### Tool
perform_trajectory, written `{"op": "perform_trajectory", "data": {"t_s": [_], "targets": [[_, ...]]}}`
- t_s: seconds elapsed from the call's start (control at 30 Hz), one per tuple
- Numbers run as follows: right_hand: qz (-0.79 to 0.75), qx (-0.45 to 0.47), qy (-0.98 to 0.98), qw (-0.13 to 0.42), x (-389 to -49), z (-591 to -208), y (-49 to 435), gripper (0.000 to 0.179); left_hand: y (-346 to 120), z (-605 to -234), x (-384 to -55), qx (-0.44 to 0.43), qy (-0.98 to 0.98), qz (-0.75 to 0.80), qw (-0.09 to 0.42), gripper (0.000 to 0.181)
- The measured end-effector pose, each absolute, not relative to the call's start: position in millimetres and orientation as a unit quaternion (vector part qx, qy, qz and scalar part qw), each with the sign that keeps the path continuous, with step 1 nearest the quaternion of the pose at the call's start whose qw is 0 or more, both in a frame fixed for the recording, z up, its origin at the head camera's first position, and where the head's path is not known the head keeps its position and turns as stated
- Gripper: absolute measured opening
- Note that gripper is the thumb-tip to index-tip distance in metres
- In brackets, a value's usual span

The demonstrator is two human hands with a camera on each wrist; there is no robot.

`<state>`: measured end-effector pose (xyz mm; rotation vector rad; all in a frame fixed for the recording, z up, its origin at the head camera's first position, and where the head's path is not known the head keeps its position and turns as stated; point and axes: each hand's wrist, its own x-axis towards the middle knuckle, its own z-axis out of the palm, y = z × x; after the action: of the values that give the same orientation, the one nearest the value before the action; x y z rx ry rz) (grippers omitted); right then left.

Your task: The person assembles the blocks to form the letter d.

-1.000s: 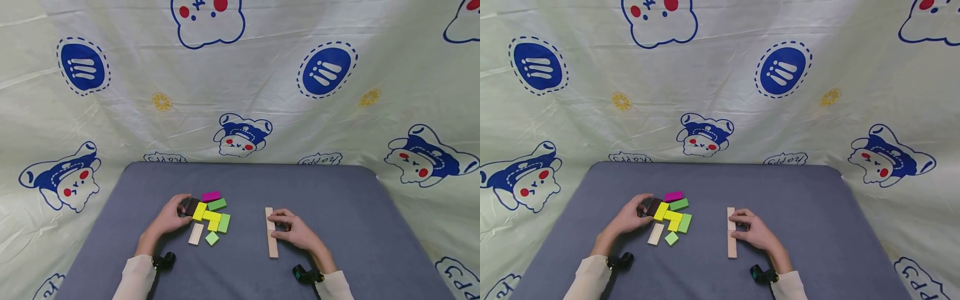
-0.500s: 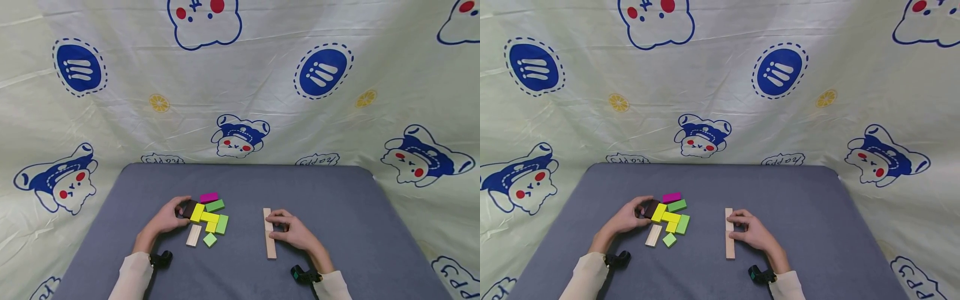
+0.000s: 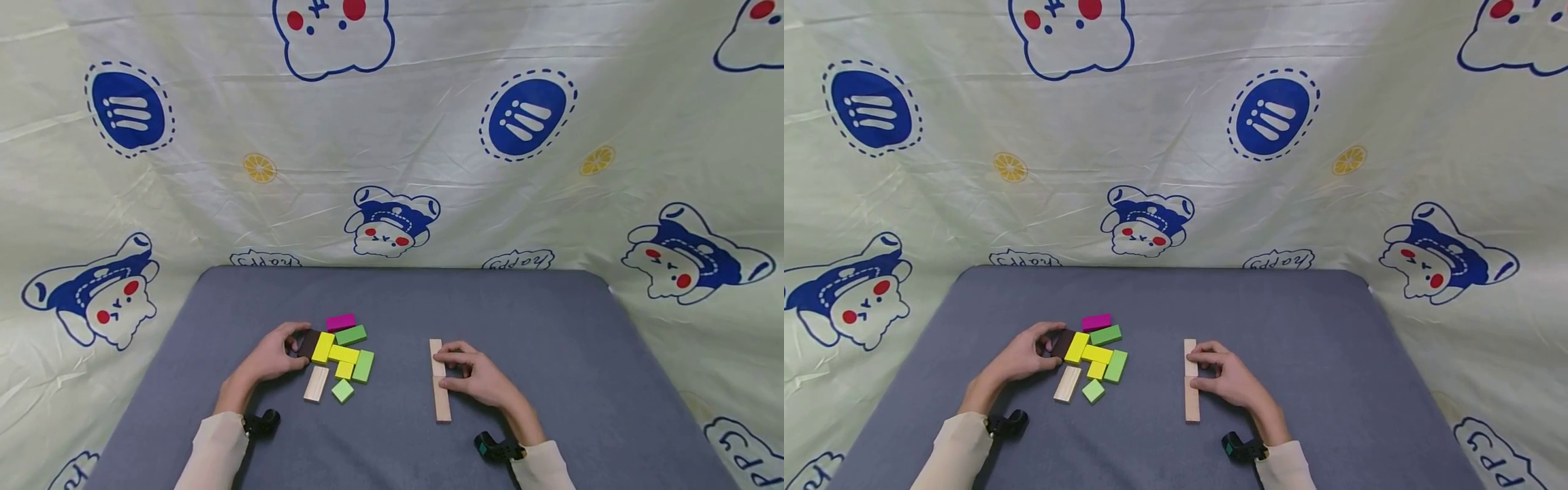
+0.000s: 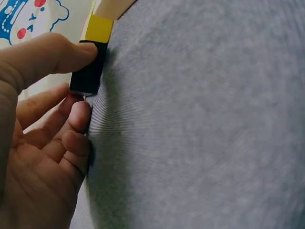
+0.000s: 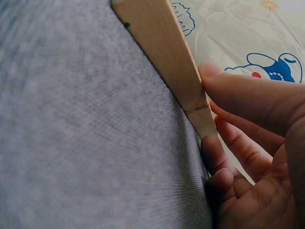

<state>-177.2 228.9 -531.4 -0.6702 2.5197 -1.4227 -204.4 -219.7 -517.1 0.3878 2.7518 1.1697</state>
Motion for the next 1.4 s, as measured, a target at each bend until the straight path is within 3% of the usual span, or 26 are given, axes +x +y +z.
{"op": "perform_trajectory", "data": {"t_s": [0.27, 0.6, 1.4], "targets": [[-0.468, -0.231, 0.849, 0.082, -179, -530, 228, 0.045, -223, -507, -201, 0.077, 0.924, 0.373, 0.022, 0.067], [-0.477, -0.233, 0.844, 0.077, -181, -531, 230, 0.044, -196, -481, -207, 0.085, 0.913, 0.398, -0.036, 0.068], [-0.467, -0.230, 0.850, 0.084, -177, -531, 230, 0.046, -92, -486, -225, 0.122, 0.892, 0.434, -0.026, 0.060]]}}
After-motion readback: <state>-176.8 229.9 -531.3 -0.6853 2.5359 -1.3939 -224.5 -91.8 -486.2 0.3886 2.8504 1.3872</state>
